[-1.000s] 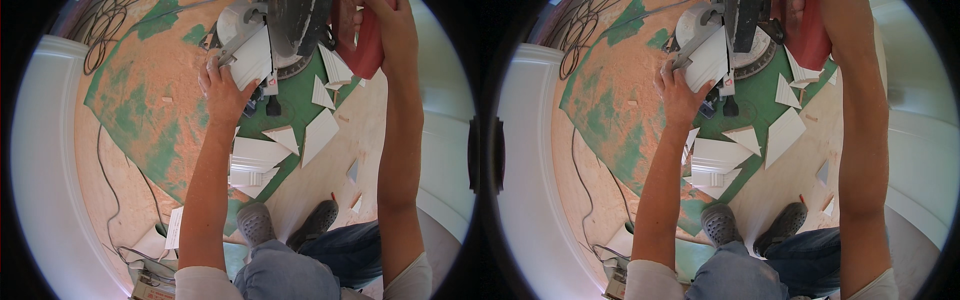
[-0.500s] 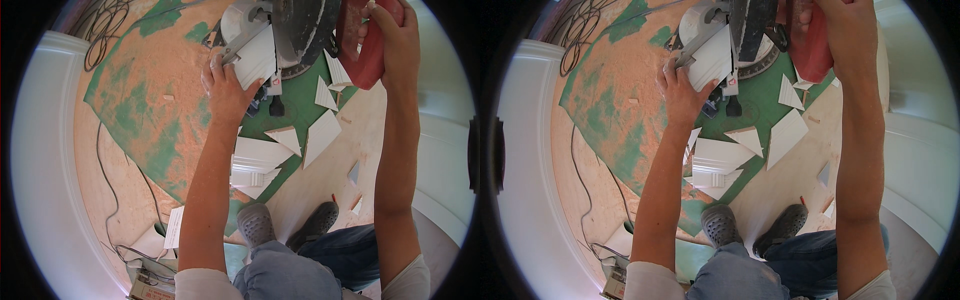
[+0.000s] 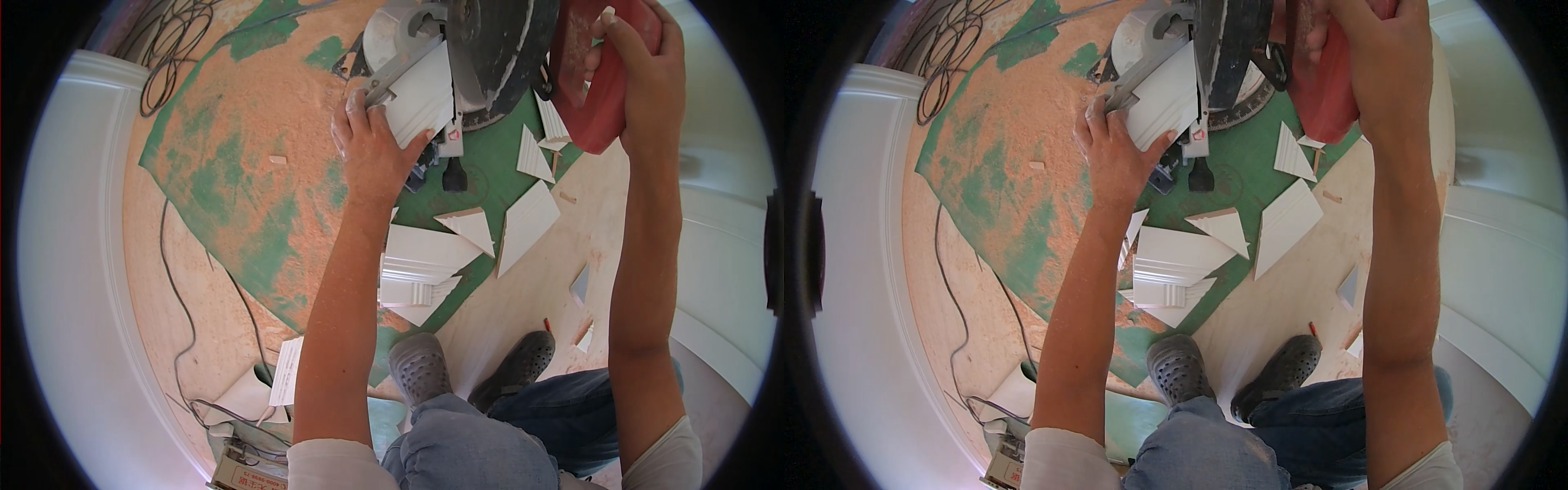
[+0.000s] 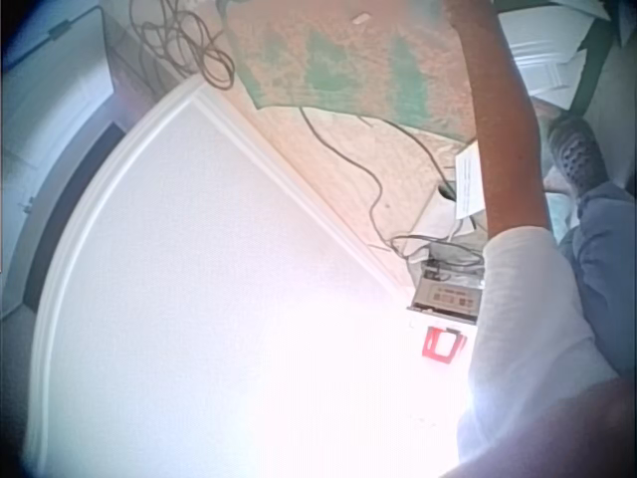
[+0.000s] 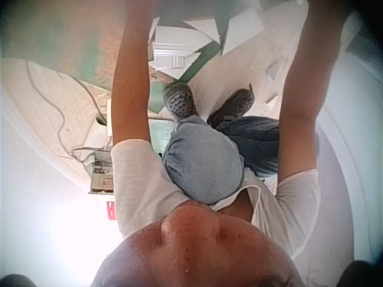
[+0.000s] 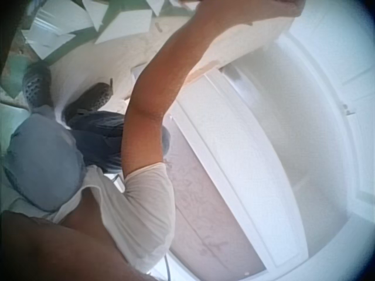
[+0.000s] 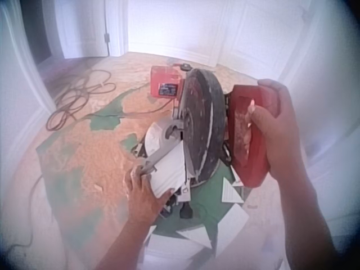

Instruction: Cutting pieces of decorative white molding with a miter saw and fitting them together on a surface.

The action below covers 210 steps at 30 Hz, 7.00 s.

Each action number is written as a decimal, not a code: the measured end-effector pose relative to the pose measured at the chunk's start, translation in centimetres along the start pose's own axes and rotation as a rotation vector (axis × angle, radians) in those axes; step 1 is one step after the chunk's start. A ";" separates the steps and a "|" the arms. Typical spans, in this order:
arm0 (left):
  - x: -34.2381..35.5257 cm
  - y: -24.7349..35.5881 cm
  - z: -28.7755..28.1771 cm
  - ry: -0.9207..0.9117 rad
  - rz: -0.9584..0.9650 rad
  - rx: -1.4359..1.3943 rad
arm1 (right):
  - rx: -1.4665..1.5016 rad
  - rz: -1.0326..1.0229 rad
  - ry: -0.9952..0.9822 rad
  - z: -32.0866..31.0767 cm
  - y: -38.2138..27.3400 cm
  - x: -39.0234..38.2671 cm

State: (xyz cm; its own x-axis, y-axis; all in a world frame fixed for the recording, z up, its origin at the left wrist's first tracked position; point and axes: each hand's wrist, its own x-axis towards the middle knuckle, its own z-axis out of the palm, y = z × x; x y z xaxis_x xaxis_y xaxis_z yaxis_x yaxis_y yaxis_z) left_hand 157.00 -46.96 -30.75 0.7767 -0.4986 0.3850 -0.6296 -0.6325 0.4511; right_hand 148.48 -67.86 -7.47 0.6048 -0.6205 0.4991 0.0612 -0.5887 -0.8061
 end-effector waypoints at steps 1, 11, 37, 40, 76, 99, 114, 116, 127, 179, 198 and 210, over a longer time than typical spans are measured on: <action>0.0 0.0 0.0 -0.001 -0.004 0.001 | -0.020 0.000 -0.007 0.0 -0.1 -0.1; -0.5 -0.2 0.2 -0.010 -0.004 -0.026 | -0.121 -0.060 0.031 -0.1 1.8 -0.8; 0.1 0.3 -0.5 0.014 0.002 -0.062 | -0.285 -0.011 -0.019 -1.4 3.4 -3.5; 0.1 0.2 -0.4 0.021 0.003 -0.048 | -0.280 0.009 0.003 -1.0 3.7 -4.3; 0.1 0.5 -0.6 0.004 -0.034 -0.056 | -0.016 0.058 0.083 0.5 5.2 -8.1; -0.1 -0.1 -0.5 0.010 -0.062 -0.067 | -0.181 0.042 0.091 0.1 3.6 -5.3; -0.6 -0.3 -0.7 -0.058 -0.027 0.018 | 0.118 0.371 -0.438 0.1 1.2 23.7; -1.5 -0.3 -2.1 -0.052 -0.074 0.033 | 0.092 0.390 -0.389 1.4 1.4 25.1; -7.6 -0.9 -8.1 -0.177 -0.676 -0.583 | -0.300 0.047 -0.247 2.2 4.7 31.6; -22.8 49.3 -8.5 -1.598 0.281 -1.119 | 0.239 1.016 0.694 -48.7 -19.7 -44.6; -42.3 60.2 -21.5 -1.775 0.953 -1.083 | 0.123 1.177 0.458 -52.0 -43.4 -65.8; -78.2 65.7 -32.7 -1.821 1.611 -0.608 | -0.365 1.474 1.514 -49.9 -55.3 -118.9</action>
State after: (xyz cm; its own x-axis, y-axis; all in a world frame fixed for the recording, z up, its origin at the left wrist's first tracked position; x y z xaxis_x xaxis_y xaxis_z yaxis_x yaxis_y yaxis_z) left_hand 54.30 -30.15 -4.87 -0.9803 -0.1830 -0.0737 -0.1606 0.5233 0.8369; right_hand 33.57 12.62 -6.40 -0.8913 -0.3227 -0.3185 0.0332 0.6542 -0.7556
